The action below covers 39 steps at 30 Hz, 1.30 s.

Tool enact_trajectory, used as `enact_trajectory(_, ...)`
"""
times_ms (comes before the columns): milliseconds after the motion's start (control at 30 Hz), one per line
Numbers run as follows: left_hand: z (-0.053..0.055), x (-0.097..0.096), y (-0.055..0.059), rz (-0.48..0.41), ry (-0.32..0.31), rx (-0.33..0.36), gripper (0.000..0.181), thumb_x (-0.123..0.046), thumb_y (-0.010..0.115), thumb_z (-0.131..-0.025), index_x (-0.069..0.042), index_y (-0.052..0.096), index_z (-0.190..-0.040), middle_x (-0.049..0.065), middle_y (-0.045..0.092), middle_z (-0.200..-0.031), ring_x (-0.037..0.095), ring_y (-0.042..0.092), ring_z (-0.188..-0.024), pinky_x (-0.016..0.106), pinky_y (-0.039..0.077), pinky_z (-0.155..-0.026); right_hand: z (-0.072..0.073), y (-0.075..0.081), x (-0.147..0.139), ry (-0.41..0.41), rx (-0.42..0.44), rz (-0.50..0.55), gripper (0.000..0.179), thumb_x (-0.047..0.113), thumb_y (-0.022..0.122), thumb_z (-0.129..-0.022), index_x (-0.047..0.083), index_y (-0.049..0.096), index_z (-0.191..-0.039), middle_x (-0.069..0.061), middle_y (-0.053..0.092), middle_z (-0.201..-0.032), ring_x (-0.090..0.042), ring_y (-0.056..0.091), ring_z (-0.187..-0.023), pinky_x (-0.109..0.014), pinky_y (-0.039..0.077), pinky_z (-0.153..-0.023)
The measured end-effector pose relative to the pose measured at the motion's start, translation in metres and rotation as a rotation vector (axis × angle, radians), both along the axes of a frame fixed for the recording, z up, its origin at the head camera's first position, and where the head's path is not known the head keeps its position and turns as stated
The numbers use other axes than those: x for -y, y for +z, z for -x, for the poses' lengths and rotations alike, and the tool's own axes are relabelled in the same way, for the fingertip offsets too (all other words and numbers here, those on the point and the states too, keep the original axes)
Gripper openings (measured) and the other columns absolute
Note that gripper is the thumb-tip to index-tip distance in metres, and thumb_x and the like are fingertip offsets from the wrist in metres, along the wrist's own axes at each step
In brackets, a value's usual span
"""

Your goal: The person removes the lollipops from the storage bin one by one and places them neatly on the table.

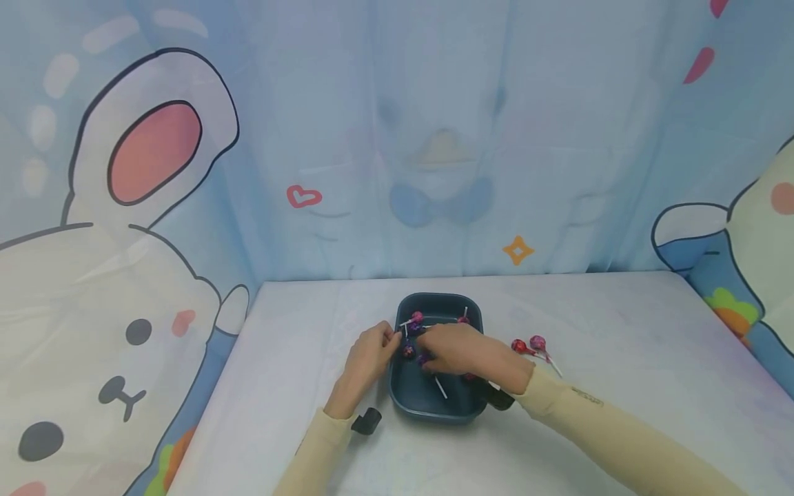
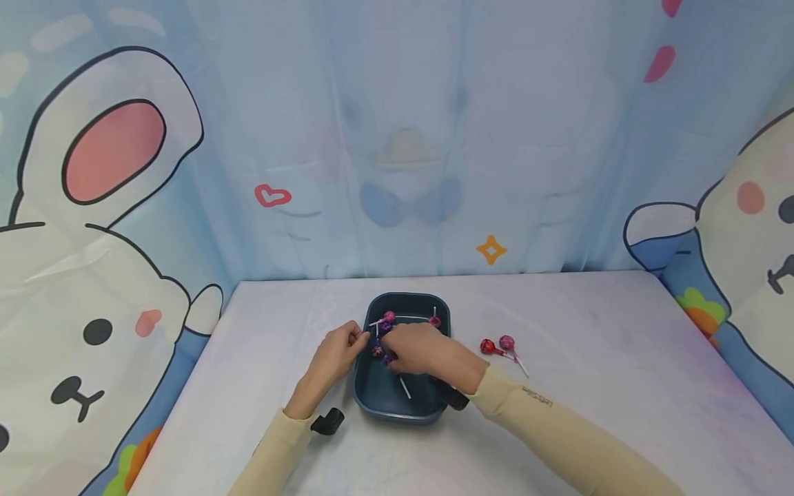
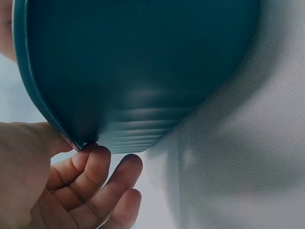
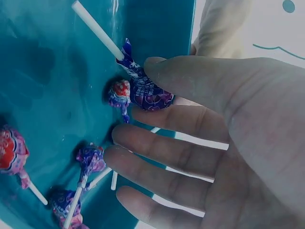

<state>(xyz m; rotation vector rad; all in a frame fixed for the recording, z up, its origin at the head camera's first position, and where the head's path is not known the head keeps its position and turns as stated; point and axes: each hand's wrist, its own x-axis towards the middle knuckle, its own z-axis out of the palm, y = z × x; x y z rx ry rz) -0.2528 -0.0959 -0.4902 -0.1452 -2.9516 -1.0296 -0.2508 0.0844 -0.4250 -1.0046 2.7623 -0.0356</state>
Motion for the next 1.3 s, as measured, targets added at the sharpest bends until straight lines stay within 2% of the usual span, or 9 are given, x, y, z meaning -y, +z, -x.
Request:
enact_trajectory(200, -0.001, 0.000, 0.001, -0.006, 0.001, -0.012, 0.022, -0.037, 0.052, -0.092, -0.017, 0.053, -0.082, -0.002, 0.050, -0.063, 0.010, 0.046, -0.052, 0.024, 0.036, -0.045, 0.002, 0.003, -0.011, -0.011, -0.002, 0.028, 0.024, 0.038, 0.068, -0.080, 0.019, 0.065, -0.095, 0.006, 0.061, -0.081, -0.008, 0.050, -0.069, -0.031, 0.046, -0.064)
enact_trajectory(400, -0.001, -0.001, 0.001, -0.014, 0.003, 0.003, 0.023, -0.037, 0.052, -0.092, -0.017, 0.052, -0.082, -0.002, 0.050, -0.063, 0.010, 0.046, -0.051, 0.024, 0.036, -0.045, 0.003, 0.011, -0.024, -0.049, 0.014, 0.037, 0.031, 0.040, 0.066, -0.081, 0.020, 0.065, -0.104, 0.006, 0.065, -0.096, -0.010, 0.060, -0.086, -0.035, 0.049, -0.077)
enact_trajectory(500, -0.001, -0.001, 0.001, -0.017, 0.003, 0.003, 0.023, -0.037, 0.052, -0.092, -0.016, 0.053, -0.082, -0.002, 0.050, -0.063, 0.010, 0.046, -0.052, 0.024, 0.037, -0.045, 0.003, 0.014, -0.030, -0.073, 0.031, 0.051, 0.035, 0.041, 0.065, -0.082, 0.019, 0.064, -0.110, 0.005, 0.065, -0.100, -0.011, 0.060, -0.090, -0.037, 0.049, -0.081)
enact_trajectory(700, -0.001, -0.001, 0.001, -0.016, 0.005, -0.006, 0.022, -0.036, 0.052, -0.092, -0.016, 0.053, -0.081, -0.002, 0.050, -0.063, 0.010, 0.046, -0.051, 0.024, 0.036, -0.045, 0.004, 0.017, -0.044, -0.083, 0.046, 0.068, 0.031, 0.040, 0.065, -0.082, 0.019, 0.063, -0.105, 0.006, 0.063, -0.094, -0.008, 0.056, -0.082, -0.033, 0.048, -0.072)
enact_trajectory(867, -0.001, -0.001, 0.002, -0.011, 0.008, -0.006, 0.023, -0.037, 0.052, -0.092, -0.017, 0.052, -0.081, -0.003, 0.050, -0.063, 0.010, 0.046, -0.051, 0.024, 0.036, -0.045, 0.006, 0.018, -0.056, -0.117, 0.068, 0.110, 0.029, 0.037, 0.065, -0.083, 0.017, 0.064, -0.103, 0.004, 0.064, -0.095, -0.012, 0.059, -0.086, -0.035, 0.049, -0.075)
enact_trajectory(1133, -0.001, -0.001, 0.000, -0.003, 0.016, -0.020, 0.024, -0.036, 0.051, -0.092, -0.017, 0.052, -0.079, -0.003, 0.049, -0.064, 0.009, 0.045, -0.052, 0.024, 0.036, -0.045, 0.006, 0.018, -0.072, -0.173, 0.089, 0.155, 0.040, 0.036, 0.067, -0.082, 0.011, 0.062, -0.112, 0.000, 0.065, -0.099, -0.014, 0.060, -0.087, -0.035, 0.050, -0.075)
enact_trajectory(1300, -0.001, -0.002, 0.000, -0.005, 0.017, -0.012, 0.023, -0.036, 0.051, -0.092, -0.017, 0.052, -0.079, -0.003, 0.050, -0.064, 0.009, 0.045, -0.053, 0.024, 0.036, -0.046, 0.006, 0.019, -0.085, -0.209, 0.086, 0.169, 0.030, 0.038, 0.067, -0.081, 0.016, 0.063, -0.100, 0.001, 0.064, -0.095, -0.015, 0.059, -0.086, -0.035, 0.050, -0.072)
